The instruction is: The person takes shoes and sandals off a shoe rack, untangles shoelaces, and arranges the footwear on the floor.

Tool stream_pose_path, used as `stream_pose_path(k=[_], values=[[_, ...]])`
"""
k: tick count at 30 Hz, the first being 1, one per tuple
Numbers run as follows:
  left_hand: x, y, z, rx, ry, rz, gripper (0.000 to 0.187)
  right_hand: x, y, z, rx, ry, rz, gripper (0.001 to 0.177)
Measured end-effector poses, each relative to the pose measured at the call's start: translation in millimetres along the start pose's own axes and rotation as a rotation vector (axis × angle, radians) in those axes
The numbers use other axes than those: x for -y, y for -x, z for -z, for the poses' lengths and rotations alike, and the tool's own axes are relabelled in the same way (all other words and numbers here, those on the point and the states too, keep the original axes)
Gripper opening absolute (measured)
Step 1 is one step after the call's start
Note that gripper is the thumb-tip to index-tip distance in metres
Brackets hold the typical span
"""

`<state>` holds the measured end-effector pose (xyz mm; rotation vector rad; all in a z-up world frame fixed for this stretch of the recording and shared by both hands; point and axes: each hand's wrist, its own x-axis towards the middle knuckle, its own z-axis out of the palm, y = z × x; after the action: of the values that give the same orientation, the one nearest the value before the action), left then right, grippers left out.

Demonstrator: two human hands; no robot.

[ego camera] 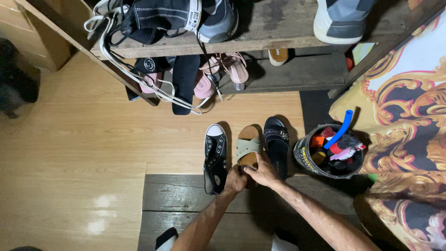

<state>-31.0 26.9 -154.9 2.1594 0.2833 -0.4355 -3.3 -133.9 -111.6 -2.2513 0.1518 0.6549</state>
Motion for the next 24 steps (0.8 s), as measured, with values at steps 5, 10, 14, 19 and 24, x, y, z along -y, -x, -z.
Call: stream_pose_path(k=[5, 10, 14, 19, 24], values=[[-4.7, -2.5, 13.9, 0.090, -0.048, 0.033, 0.046, -11.0, -10.1, -11.4, -0.116, 0.042, 0.141, 0.096], [-23.7, 2.6, 43.8, 0.170, 0.161, 0.030, 0.047, 10.5, -10.4, 2.1, -0.162, 0.080, 0.150, 0.062], [-39.3, -3.9, 63.3, 0.170, 0.223, 0.067, 0.051, 62.5, -1.3, 53.2, 0.018, 0.369, 0.040, 0.040], [-71.0, -19.0, 103.7, 0.167, 0.200, 0.014, 0.051, 113.1, -22.1, 91.4, -0.062, 0.255, 0.075, 0.031], [-98.7, -49.0, 136.1, 0.273, 0.194, -0.020, 0.046, 134.7, -77.6, 120.9, -0.358, 0.097, 0.297, 0.040]])
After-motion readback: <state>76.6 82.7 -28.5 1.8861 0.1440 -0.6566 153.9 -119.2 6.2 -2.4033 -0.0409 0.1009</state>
